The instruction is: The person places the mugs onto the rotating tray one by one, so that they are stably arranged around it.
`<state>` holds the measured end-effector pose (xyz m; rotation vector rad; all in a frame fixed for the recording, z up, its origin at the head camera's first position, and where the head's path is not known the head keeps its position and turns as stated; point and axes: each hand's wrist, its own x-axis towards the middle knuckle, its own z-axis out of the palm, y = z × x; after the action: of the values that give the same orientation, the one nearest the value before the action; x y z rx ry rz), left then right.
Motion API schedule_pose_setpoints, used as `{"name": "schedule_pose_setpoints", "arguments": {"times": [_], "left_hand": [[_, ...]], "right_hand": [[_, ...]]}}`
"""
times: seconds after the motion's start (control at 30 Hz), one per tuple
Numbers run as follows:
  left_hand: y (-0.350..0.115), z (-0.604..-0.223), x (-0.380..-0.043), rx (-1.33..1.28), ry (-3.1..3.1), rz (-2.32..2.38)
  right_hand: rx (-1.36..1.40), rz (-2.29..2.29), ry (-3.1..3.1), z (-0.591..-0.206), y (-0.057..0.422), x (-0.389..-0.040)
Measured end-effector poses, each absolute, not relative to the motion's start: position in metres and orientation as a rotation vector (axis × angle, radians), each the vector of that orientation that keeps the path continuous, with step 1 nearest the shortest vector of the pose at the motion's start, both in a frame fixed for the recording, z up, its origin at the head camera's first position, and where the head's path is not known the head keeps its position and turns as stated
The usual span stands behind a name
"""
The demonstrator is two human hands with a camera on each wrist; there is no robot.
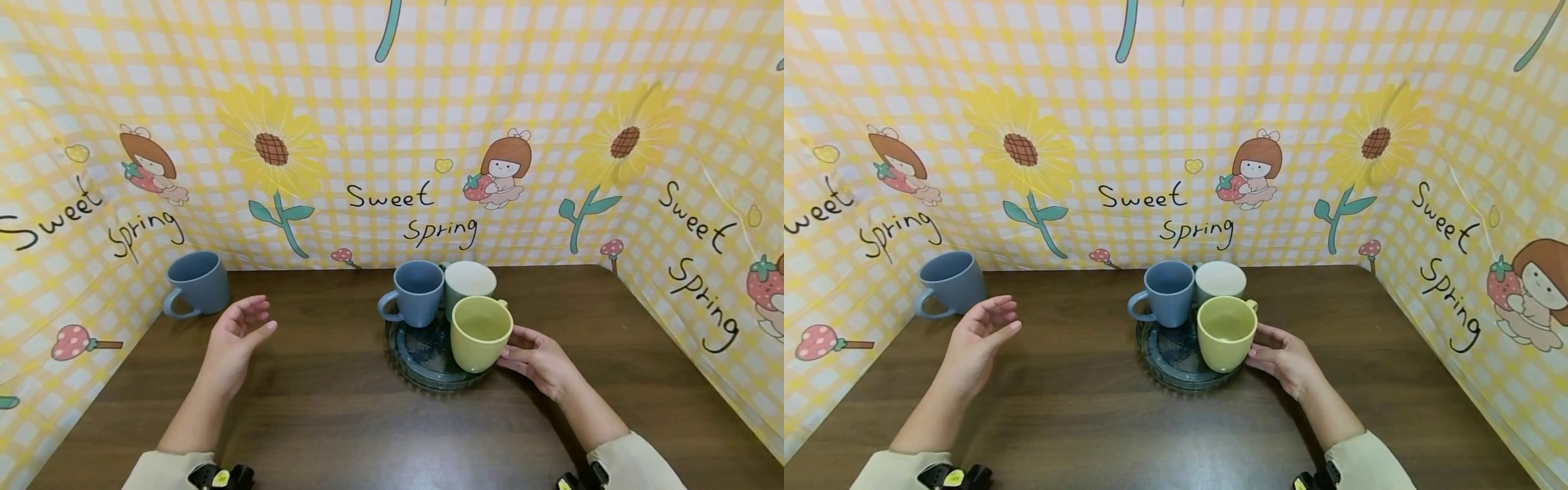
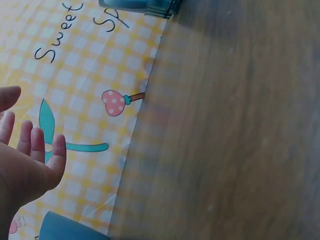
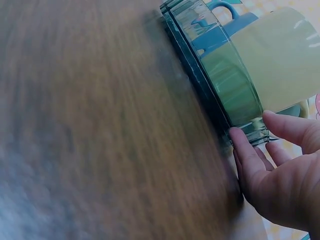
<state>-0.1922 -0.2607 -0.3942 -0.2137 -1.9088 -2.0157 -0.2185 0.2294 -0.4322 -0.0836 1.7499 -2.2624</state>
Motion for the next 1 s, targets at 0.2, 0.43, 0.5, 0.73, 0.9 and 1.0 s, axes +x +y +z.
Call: {"name": "schedule_pose_setpoints", "arguments": {"times": [0.2, 0.43, 0.5, 0.73, 0.9, 1.0], "left_hand": [[-0.27, -0.39, -0.187, -0.149, -1.93, -1.939], [-0.284, -0.387, -0.184, -0.13, -1.884, -1.922], [-0.289, -0.386, -0.183, -0.13, -1.864, -1.927], [-0.302, -0.384, -0.181, -0.091, -1.753, -1.966], [-0.313, -0.383, -0.18, -0.048, -1.702, -1.983], [-0.318, -0.383, -0.179, -0.022, -1.692, -1.981]], "right_hand": [[-0.065, -2.267, 1.761, -0.431, 0.227, -0.216], [-0.071, -2.257, 1.772, -0.429, 0.226, -0.215], [-0.065, -2.259, 1.771, -0.429, 0.226, -0.214], [-0.052, -2.271, 1.78, -0.43, 0.225, -0.212], [-0.037, -2.281, 1.795, -0.429, 0.223, -0.209], [-0.038, -2.289, 1.799, -0.428, 0.221, -0.208]]}}
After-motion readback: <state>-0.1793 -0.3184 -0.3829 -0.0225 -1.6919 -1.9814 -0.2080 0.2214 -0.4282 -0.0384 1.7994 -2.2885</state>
